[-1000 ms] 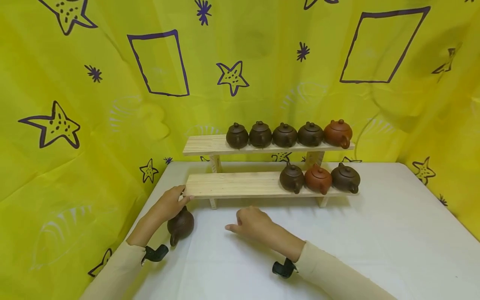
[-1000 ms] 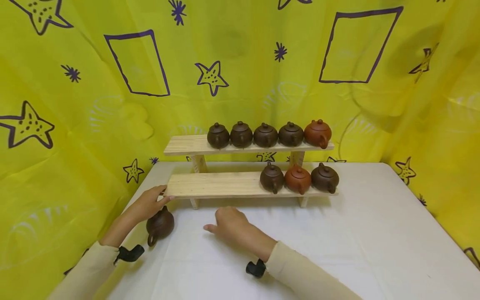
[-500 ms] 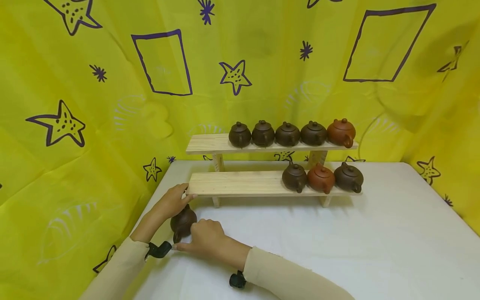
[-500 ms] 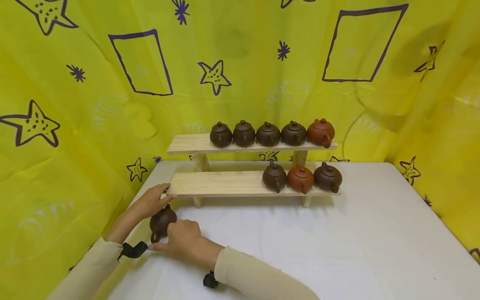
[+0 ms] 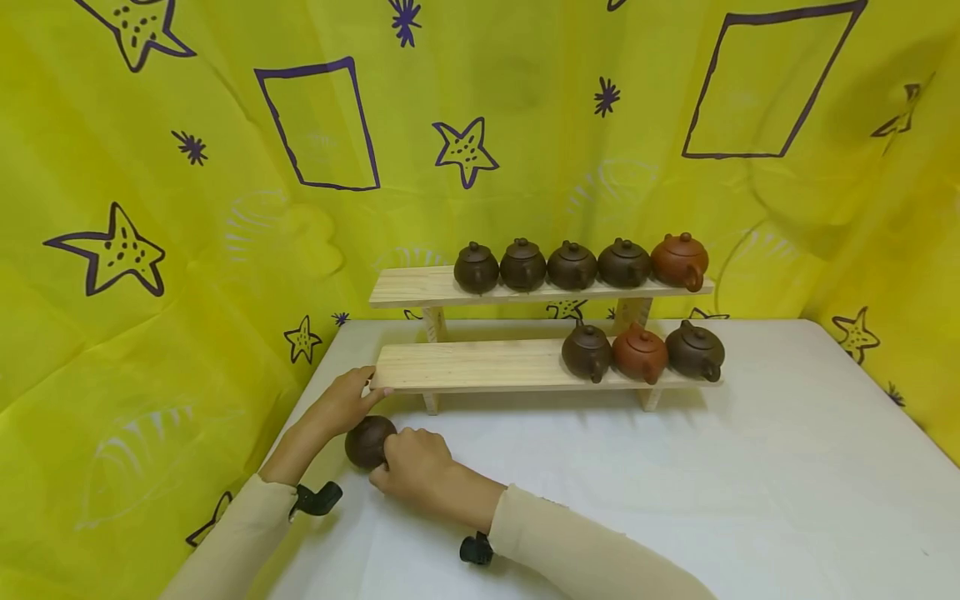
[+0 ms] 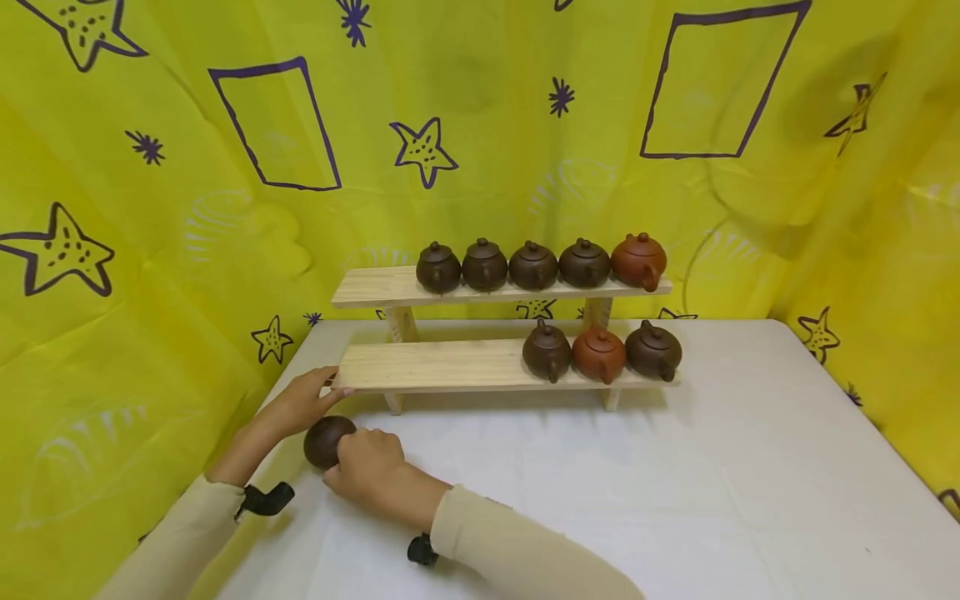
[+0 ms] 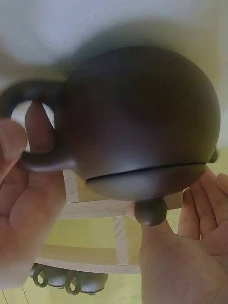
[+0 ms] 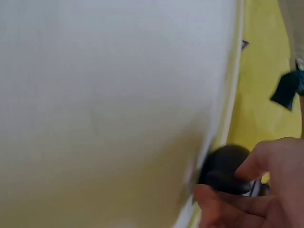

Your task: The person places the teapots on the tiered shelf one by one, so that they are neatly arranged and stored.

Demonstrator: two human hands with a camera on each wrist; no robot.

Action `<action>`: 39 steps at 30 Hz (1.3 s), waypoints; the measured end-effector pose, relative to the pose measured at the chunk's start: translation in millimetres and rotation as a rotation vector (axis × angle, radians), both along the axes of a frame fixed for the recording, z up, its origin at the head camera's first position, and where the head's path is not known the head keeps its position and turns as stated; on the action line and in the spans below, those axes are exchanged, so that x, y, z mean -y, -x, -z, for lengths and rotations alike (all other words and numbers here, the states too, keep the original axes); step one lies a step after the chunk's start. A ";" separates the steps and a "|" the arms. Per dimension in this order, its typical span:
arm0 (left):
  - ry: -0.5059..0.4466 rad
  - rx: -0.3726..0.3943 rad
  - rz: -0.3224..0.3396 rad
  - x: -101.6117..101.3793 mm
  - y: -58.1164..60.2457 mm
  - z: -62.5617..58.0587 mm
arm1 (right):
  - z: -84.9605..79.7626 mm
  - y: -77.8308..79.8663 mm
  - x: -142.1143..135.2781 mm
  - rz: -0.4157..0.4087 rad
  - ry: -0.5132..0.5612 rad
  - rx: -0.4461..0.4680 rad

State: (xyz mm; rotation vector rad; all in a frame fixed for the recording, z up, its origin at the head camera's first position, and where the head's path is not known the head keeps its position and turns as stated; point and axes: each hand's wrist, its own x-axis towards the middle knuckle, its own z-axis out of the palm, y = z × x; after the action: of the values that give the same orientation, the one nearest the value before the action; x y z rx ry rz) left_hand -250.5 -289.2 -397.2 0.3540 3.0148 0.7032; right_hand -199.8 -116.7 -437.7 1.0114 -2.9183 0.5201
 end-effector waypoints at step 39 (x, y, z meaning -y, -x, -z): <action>-0.048 -0.054 0.034 3.4 -2.0 6.3 | -17.2 -23.8 -105.5 -0.107 0.087 0.040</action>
State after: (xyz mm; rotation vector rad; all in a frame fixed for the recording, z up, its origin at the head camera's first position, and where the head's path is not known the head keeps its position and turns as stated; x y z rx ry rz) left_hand -248.4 -292.6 -403.5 0.4317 3.0383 0.7772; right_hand -176.0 -11.2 -420.6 1.1641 -2.8585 0.6729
